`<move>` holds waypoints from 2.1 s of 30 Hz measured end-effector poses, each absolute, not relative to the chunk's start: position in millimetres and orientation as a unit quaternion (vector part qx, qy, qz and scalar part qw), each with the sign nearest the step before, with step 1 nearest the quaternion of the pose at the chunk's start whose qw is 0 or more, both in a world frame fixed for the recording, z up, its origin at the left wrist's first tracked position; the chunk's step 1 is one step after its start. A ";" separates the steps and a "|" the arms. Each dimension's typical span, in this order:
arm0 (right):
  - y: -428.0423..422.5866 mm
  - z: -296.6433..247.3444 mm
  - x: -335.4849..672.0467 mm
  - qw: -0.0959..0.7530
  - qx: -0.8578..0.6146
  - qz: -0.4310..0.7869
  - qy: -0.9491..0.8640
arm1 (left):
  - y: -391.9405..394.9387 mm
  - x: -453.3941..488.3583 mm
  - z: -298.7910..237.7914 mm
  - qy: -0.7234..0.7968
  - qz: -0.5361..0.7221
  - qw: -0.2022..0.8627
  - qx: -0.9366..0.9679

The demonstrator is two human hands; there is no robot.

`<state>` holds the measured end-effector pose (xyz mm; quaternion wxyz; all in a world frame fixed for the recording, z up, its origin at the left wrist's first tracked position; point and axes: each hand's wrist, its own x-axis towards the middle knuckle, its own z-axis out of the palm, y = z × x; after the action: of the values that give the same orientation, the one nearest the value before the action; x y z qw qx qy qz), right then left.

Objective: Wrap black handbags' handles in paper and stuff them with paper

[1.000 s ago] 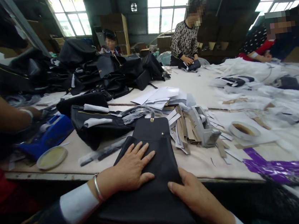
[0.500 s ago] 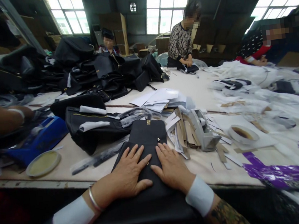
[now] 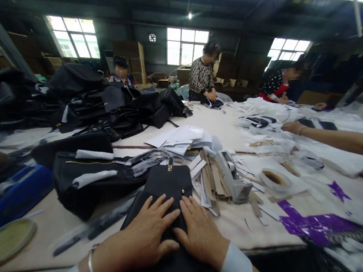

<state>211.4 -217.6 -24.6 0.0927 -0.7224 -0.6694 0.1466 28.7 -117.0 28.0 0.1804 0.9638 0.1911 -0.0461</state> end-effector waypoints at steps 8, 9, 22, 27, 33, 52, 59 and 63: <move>-179.4 -16.2 256.7 0.230 -0.693 0.126 -0.672 | -108.7 21.2 3.1 0.186 -0.035 0.202 0.961; -166.9 -10.6 270.8 0.243 -0.703 0.112 -0.659 | -108.3 20.9 5.5 0.189 -0.037 0.209 0.959; -68.2 -7.0 344.9 0.130 -0.796 0.033 -0.590 | -96.8 28.4 6.1 0.222 -0.080 0.255 0.938; -45.9 6.1 381.1 0.121 -0.854 -0.031 -0.505 | -96.8 31.9 15.2 0.229 -0.097 0.258 0.934; -26.7 15.0 429.3 0.172 -0.881 -0.008 -0.442 | -96.0 27.6 9.9 0.228 -0.077 0.254 0.937; -160.4 45.2 242.9 0.637 -0.547 0.309 -0.446 | -103.9 22.8 21.9 0.311 0.250 0.340 0.851; -219.2 47.1 198.3 0.589 -0.593 0.275 -0.474 | -106.2 8.6 37.0 0.322 0.341 0.325 0.821; -252.2 40.3 220.3 0.571 -0.605 0.262 -0.489 | -106.7 -18.1 40.0 0.261 0.393 0.268 0.840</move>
<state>220.3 -252.2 40.3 0.5706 -0.6052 -0.4892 0.2622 -18.1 -106.7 40.0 0.2678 0.8403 0.2610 0.3926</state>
